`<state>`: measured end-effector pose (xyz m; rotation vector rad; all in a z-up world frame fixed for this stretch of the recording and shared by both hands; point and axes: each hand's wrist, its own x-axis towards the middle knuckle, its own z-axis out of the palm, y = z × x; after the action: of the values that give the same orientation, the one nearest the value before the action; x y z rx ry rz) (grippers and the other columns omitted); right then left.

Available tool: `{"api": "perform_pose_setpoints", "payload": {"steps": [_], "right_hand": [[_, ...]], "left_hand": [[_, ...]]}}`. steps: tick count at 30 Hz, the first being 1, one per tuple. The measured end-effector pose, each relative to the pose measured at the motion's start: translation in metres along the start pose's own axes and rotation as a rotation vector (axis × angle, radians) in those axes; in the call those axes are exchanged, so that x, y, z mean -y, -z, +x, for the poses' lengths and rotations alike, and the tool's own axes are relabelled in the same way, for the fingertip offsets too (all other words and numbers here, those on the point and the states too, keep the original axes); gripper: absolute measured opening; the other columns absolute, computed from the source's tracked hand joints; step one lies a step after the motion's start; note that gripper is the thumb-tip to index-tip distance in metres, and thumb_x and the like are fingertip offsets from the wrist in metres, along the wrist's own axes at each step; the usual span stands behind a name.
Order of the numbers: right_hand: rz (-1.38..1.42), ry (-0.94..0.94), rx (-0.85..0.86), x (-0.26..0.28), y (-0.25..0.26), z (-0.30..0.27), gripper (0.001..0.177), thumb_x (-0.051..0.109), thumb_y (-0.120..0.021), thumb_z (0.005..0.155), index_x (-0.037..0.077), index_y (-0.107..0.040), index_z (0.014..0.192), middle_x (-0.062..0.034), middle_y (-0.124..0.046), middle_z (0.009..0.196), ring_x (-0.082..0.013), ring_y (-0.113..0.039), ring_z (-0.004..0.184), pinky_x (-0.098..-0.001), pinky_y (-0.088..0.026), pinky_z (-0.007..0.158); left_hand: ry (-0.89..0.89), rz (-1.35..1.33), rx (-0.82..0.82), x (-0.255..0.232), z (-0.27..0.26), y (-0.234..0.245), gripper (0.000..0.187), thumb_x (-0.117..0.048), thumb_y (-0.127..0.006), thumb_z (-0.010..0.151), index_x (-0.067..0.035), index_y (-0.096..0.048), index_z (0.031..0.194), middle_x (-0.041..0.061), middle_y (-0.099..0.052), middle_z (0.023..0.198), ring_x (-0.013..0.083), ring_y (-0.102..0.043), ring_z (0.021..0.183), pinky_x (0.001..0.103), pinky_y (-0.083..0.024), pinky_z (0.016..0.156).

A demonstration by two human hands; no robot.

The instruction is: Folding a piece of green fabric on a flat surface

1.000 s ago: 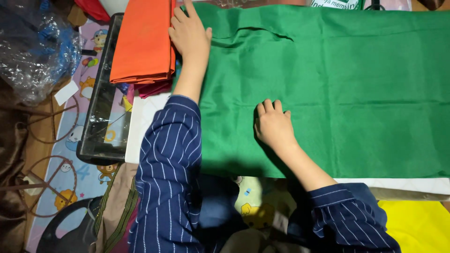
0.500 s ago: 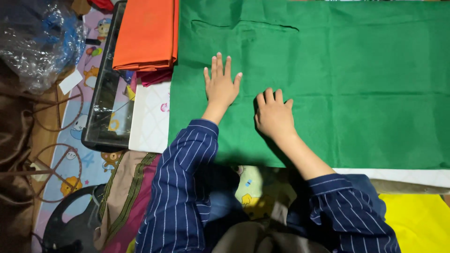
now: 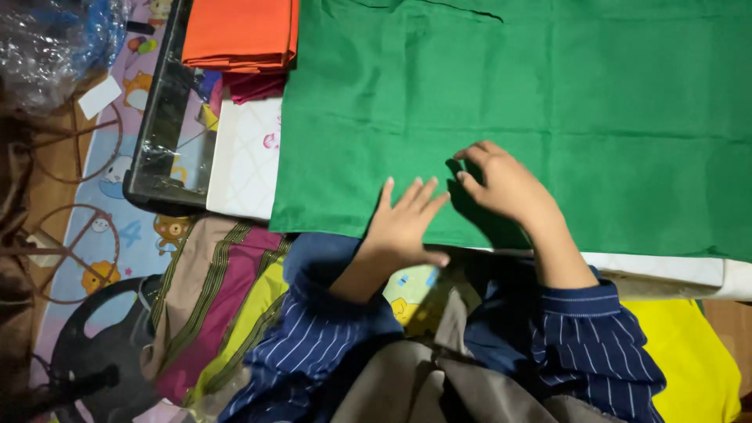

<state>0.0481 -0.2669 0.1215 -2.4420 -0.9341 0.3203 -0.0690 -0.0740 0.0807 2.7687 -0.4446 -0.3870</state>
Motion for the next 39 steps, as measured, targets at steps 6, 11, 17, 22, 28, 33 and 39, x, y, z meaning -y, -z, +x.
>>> {"api": "perform_pose_setpoints", "payload": {"steps": [6,11,17,22,28,33,39], "right_hand": [[-0.014,0.088,0.037,0.007,0.010,0.003,0.039,0.017,-0.065,0.094,-0.009,-0.066,0.123,-0.0366,-0.070,0.108,-0.0557,-0.064,0.112,-0.0630,-0.045,0.102],[0.125,-0.011,0.189,0.023,0.026,-0.007,0.066,0.035,-0.076,0.082,-0.003,-0.062,0.134,-0.0328,-0.067,0.126,-0.0521,-0.058,0.124,-0.0624,-0.043,0.108],[0.148,-0.130,0.295,0.028,0.030,-0.015,0.086,0.029,-0.092,0.063,0.006,-0.062,0.140,-0.0273,-0.063,0.138,-0.0470,-0.053,0.135,-0.0558,-0.040,0.116],[-0.082,-0.134,0.035,-0.042,0.017,0.001,0.035,0.019,-0.068,0.092,0.010,-0.073,0.126,-0.0212,-0.075,0.116,-0.0427,-0.066,0.116,-0.0557,-0.050,0.100],[-0.348,-0.199,-0.353,-0.046,0.032,0.007,0.047,0.021,-0.071,0.090,0.040,-0.069,0.133,-0.0002,-0.075,0.114,-0.0347,-0.071,0.104,-0.0534,-0.058,0.087],[-0.432,-0.130,-0.462,-0.044,0.036,0.028,0.022,0.013,-0.066,0.094,0.007,-0.077,0.113,-0.0130,-0.077,0.103,-0.0436,-0.067,0.078,-0.0490,-0.054,0.067],[-0.230,-0.294,-0.179,-0.074,0.029,0.044,0.045,0.005,-0.062,0.089,0.011,-0.067,0.134,-0.0253,-0.073,0.118,-0.0538,-0.066,0.109,-0.0661,-0.052,0.090]], "left_hand": [[0.118,0.171,-0.113,0.023,-0.009,-0.025,0.077,-0.036,-0.084,0.078,-0.014,-0.049,0.143,0.013,-0.044,0.156,0.0331,-0.041,0.146,0.069,-0.013,0.122],[0.095,0.154,-0.356,0.054,-0.009,-0.029,0.032,-0.017,-0.065,0.089,-0.020,-0.067,0.121,0.001,-0.071,0.109,0.0253,-0.070,0.106,0.058,-0.044,0.105],[0.197,0.191,-0.642,0.051,0.027,0.023,0.020,-0.029,-0.064,0.093,-0.021,-0.065,0.112,0.001,-0.070,0.095,0.0270,-0.073,0.089,0.046,-0.051,0.080],[0.116,0.202,-0.727,0.068,0.081,0.048,0.025,-0.038,-0.073,0.088,-0.024,-0.062,0.106,-0.003,-0.067,0.090,0.0231,-0.071,0.091,0.044,-0.050,0.085],[0.329,0.271,-0.702,0.100,0.113,0.080,0.011,-0.019,-0.064,0.091,-0.022,-0.074,0.091,0.002,-0.071,0.082,0.0297,-0.074,0.081,0.051,-0.049,0.076],[0.527,0.474,-1.032,0.112,0.137,0.103,0.009,-0.011,-0.071,0.078,-0.013,-0.075,0.086,0.010,-0.065,0.092,0.0288,-0.059,0.080,0.048,-0.043,0.096],[-0.096,0.062,-0.377,0.089,0.122,0.073,0.083,-0.012,-0.088,0.079,-0.017,-0.047,0.151,0.013,-0.031,0.168,0.0346,-0.019,0.157,0.077,0.000,0.119]]}}
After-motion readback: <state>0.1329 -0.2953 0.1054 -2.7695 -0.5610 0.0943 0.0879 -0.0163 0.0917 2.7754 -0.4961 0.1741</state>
